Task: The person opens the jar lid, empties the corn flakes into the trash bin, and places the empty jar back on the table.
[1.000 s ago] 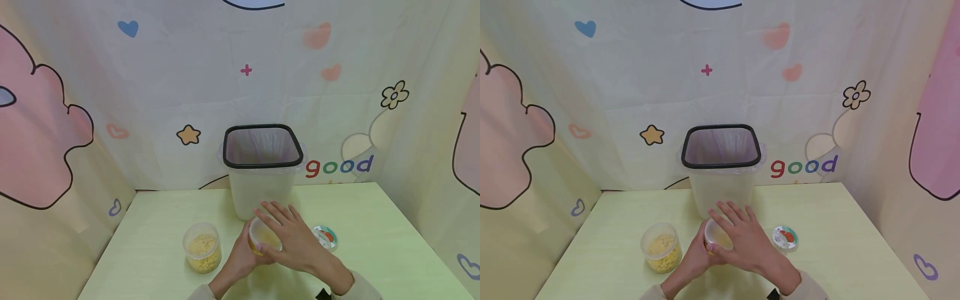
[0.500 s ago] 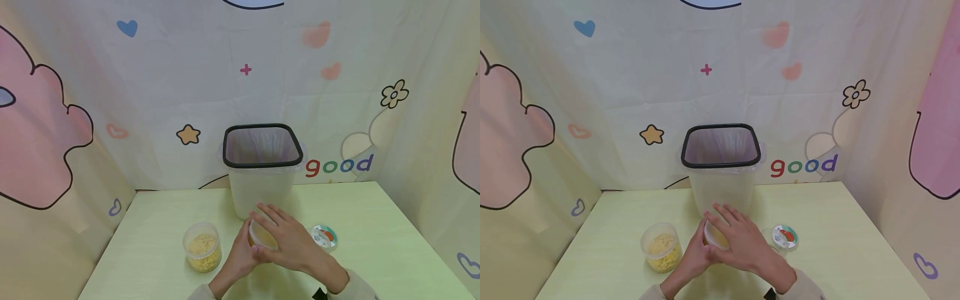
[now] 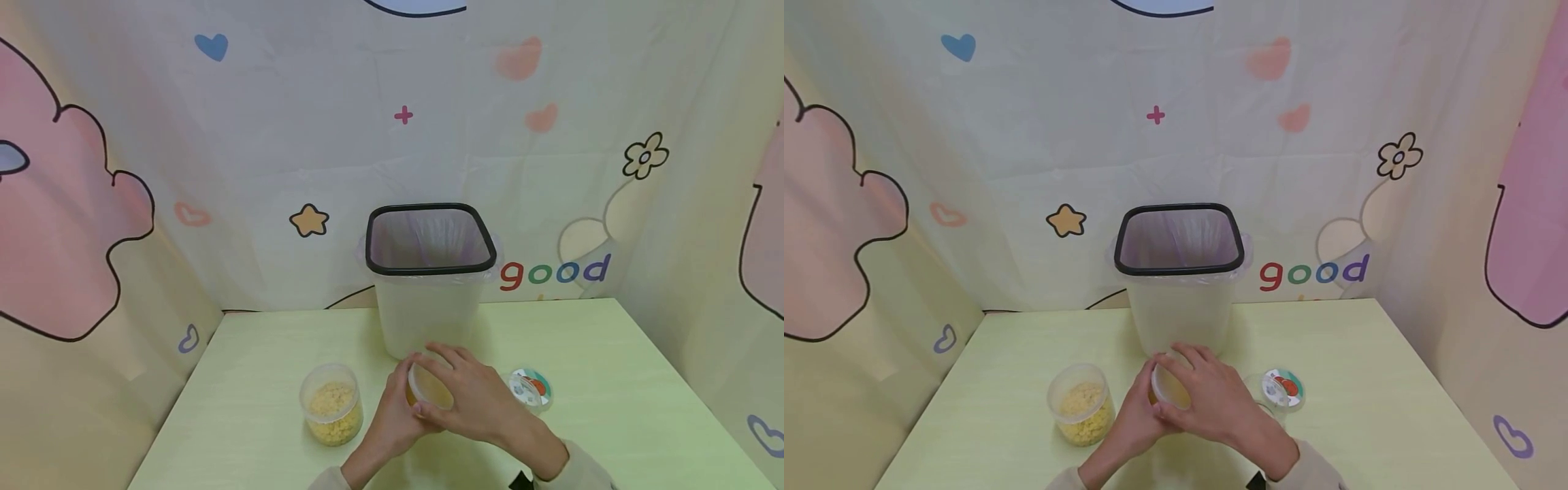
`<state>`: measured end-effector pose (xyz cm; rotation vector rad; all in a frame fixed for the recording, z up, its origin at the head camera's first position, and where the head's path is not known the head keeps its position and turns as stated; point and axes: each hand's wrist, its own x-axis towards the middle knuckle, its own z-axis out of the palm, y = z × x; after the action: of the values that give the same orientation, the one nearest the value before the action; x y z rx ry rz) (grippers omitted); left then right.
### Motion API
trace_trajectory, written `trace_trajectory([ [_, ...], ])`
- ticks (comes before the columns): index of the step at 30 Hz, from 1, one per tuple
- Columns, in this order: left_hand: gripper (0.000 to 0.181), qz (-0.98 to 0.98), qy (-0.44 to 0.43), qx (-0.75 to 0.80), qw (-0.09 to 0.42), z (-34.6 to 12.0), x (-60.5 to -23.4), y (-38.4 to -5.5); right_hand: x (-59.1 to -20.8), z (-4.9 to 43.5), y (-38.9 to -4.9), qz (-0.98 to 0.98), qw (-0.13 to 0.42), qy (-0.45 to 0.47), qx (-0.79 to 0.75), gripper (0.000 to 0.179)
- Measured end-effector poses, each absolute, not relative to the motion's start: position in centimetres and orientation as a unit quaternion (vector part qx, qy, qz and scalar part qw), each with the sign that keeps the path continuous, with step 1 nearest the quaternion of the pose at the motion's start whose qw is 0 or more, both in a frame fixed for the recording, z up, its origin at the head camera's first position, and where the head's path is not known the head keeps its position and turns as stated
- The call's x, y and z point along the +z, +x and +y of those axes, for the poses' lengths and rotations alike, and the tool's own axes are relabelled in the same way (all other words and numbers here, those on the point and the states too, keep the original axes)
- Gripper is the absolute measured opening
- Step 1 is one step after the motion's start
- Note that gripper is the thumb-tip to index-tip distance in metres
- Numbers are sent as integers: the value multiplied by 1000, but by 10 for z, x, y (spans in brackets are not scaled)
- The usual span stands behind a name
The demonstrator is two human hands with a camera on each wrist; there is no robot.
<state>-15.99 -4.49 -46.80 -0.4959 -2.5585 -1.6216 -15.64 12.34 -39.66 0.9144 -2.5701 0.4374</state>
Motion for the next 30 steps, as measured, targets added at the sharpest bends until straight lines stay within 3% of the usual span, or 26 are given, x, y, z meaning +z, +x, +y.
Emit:
trace_trajectory([
  [18,99,-824,-199,-530,27,-53,-468,-160,-394,125,-156,-902,188,342,185,60],
  [30,97,-863,-213,-442,122,-55,-461,-159,-394,127,-159,-893,180,359,203,68],
])
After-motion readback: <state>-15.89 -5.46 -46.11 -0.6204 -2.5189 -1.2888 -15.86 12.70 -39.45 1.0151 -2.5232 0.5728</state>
